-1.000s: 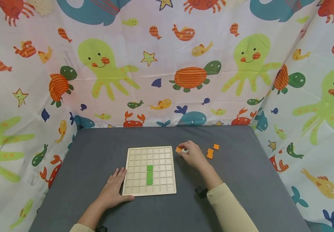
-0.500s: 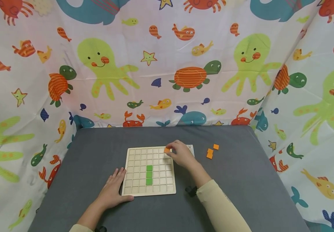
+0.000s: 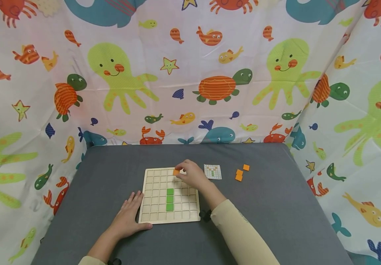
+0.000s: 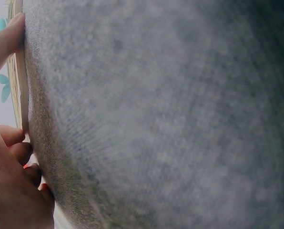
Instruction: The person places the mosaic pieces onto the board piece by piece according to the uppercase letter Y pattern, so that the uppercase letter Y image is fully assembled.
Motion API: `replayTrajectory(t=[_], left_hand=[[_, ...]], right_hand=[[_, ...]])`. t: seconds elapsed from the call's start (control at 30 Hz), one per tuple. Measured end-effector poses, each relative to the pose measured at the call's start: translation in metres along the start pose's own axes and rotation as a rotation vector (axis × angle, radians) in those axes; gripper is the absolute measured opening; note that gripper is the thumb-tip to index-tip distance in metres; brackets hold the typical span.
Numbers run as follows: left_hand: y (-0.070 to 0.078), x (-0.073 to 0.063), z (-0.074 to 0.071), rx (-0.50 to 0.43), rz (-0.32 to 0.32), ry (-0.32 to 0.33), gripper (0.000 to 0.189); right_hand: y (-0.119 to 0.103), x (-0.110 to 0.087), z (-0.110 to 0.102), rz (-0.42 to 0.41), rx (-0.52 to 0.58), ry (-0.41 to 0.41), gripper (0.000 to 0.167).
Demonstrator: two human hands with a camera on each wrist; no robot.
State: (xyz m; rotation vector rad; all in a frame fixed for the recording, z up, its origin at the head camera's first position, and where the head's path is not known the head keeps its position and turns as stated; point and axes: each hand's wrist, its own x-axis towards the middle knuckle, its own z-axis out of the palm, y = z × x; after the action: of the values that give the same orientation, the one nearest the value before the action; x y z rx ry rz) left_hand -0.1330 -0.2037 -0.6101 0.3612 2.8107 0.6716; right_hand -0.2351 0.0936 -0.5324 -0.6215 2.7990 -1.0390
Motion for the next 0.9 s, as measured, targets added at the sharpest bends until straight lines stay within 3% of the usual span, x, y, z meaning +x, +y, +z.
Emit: replayTrajectory(t=[0.27, 0.6, 0.9], left_hand=[[-0.002, 0.0, 0.0, -0.008, 0.007, 0.001, 0.132], [-0.003, 0.001, 0.0, -0.011, 0.019, -0.003, 0.132], [-0.002, 0.0, 0.0, -0.007, 0.03, 0.004, 0.132]], right_hand=[[-0.014, 0.018, 0.018, 0.009, 0.008, -0.057, 0.029], [-0.027, 0.041, 0.046, 0.014, -0.084, -0.108, 0.026], [-0.036, 0.053, 0.06, 0.064, -0.096, -0.133, 0.025]])
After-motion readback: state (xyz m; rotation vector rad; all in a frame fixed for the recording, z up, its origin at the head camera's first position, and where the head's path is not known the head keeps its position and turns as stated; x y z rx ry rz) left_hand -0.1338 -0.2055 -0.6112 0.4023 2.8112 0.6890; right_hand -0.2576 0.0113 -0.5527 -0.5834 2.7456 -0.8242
